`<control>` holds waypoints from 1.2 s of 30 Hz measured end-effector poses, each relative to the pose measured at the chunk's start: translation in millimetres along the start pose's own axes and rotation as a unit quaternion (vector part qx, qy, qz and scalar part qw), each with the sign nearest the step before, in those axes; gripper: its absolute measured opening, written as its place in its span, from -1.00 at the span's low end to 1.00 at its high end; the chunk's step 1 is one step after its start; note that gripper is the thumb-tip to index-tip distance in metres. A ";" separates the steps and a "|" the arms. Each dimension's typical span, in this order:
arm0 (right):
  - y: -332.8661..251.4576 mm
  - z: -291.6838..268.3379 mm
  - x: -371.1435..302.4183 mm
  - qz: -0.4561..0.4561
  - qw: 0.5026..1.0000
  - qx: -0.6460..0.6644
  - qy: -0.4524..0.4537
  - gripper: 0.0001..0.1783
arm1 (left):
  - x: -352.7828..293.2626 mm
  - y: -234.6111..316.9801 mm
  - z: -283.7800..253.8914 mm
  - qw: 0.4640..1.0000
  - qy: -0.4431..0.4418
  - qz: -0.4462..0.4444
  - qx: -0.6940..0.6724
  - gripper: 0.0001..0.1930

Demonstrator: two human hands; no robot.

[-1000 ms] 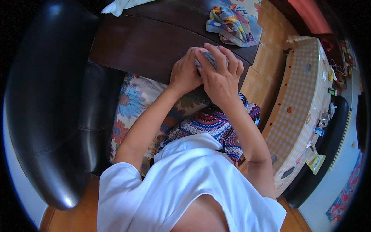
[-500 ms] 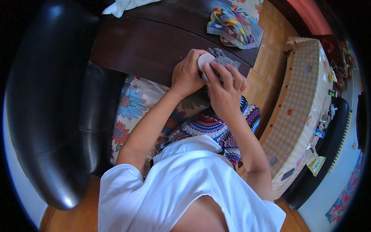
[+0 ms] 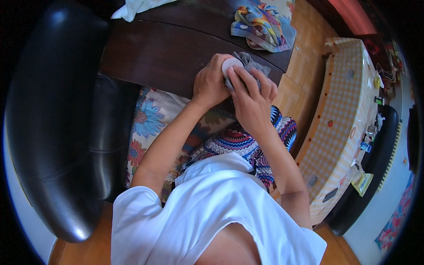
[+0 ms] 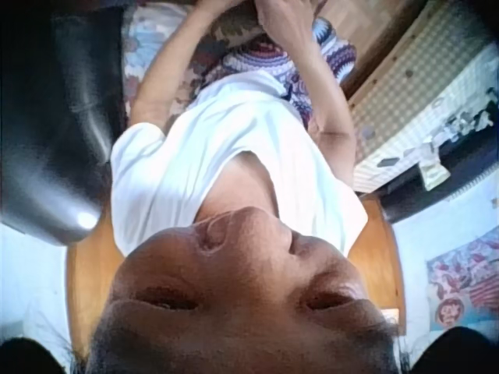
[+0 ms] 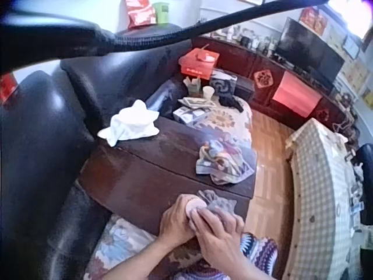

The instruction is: The person clears items from a low wooden table, wipes the surface with a cloth, and then cleans a small white cup. The person uses a gray cloth and a colorful cloth to wipe the table and the cup.

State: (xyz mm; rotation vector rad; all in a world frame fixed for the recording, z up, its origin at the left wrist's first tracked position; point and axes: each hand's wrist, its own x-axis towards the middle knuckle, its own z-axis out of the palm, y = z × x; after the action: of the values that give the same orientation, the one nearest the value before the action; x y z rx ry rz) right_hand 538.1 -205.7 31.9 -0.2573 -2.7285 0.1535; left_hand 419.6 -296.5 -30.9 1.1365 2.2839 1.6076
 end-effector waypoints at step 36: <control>-5.5 -0.5 -6.1 0.092 0.994 0.066 -0.012 -0.54 | -0.7 -0.9 5.1 0.999 0.029 0.014 0.016 -0.53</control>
State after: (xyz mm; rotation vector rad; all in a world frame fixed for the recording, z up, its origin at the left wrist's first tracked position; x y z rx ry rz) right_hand 542.9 -212.2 30.9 -0.4704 -2.7011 0.3881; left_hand 422.2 -293.2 -34.0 1.1494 2.3472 1.6403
